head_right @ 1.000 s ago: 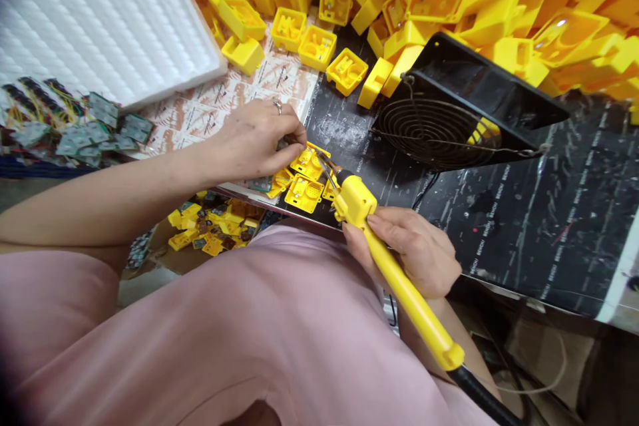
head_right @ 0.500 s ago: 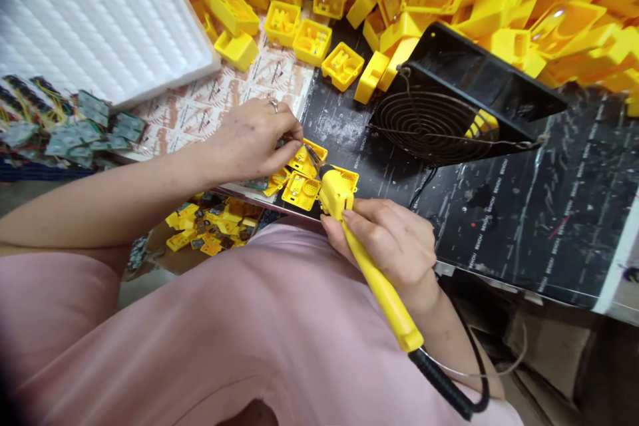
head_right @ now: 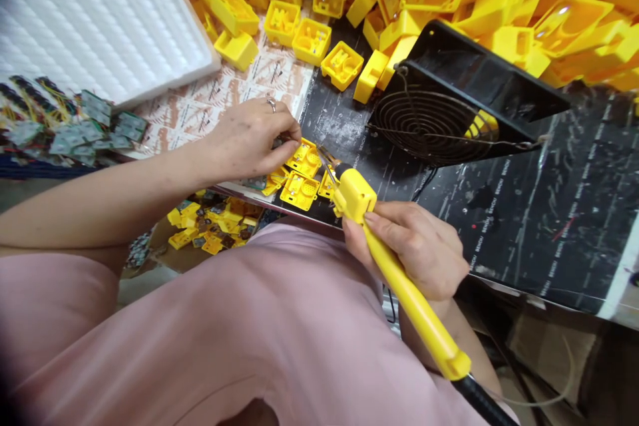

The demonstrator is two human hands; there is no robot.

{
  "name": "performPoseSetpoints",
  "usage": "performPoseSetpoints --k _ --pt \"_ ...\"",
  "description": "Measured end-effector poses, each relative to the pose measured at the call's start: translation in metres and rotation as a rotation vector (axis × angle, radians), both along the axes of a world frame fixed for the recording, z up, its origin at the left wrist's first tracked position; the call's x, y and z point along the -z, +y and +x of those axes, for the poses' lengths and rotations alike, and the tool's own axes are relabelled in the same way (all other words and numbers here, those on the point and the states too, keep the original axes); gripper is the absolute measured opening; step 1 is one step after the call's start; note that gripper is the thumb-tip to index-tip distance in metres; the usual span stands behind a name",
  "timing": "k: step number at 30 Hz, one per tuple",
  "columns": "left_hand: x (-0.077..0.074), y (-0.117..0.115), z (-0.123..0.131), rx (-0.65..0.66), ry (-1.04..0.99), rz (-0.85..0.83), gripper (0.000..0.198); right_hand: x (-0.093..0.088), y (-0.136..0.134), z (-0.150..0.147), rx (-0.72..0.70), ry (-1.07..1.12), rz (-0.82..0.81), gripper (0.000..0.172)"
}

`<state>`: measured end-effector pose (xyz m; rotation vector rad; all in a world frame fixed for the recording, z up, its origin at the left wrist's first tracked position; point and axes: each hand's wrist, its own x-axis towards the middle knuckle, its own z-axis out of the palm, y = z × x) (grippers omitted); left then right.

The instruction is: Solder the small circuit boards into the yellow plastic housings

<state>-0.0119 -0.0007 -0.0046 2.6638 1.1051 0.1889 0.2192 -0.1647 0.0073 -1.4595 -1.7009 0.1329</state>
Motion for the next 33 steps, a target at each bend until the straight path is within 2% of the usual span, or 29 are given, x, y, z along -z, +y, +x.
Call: performPoseSetpoints --k 4,6,9,14,20,23,26,29,33 --pt "-0.003 0.002 -0.006 -0.011 -0.065 -0.03 0.022 0.008 0.003 0.007 0.04 0.025 0.087 0.028" --pt "-0.001 0.004 -0.009 -0.03 -0.124 -0.075 0.02 0.013 0.004 0.01 0.086 0.009 0.137 0.037" --pt "0.003 0.009 -0.01 -0.062 -0.182 -0.116 0.019 0.018 0.006 0.013 0.073 -0.029 0.137 0.05" --pt "-0.001 0.009 -0.011 -0.003 -0.114 -0.1 0.018 0.023 0.006 0.02 0.03 -0.044 0.178 0.065" --pt "-0.01 -0.004 -0.014 0.044 -0.055 -0.057 0.021 0.028 0.001 0.031 -0.012 -0.022 0.177 0.071" --pt "-0.006 -0.006 -0.013 0.022 -0.03 -0.063 0.019 0.02 0.007 0.032 -0.157 -0.021 0.111 0.065" --pt "-0.002 -0.006 -0.01 -0.006 -0.032 -0.062 0.017 0.007 0.017 0.03 -0.331 -0.03 0.092 0.04" --pt "-0.002 -0.006 -0.008 -0.002 -0.03 -0.058 0.016 -0.003 0.025 0.026 -0.407 -0.11 0.063 0.016" --pt "-0.005 -0.005 -0.008 0.011 -0.005 -0.063 0.015 -0.004 0.031 0.022 -0.432 -0.111 0.064 0.016"
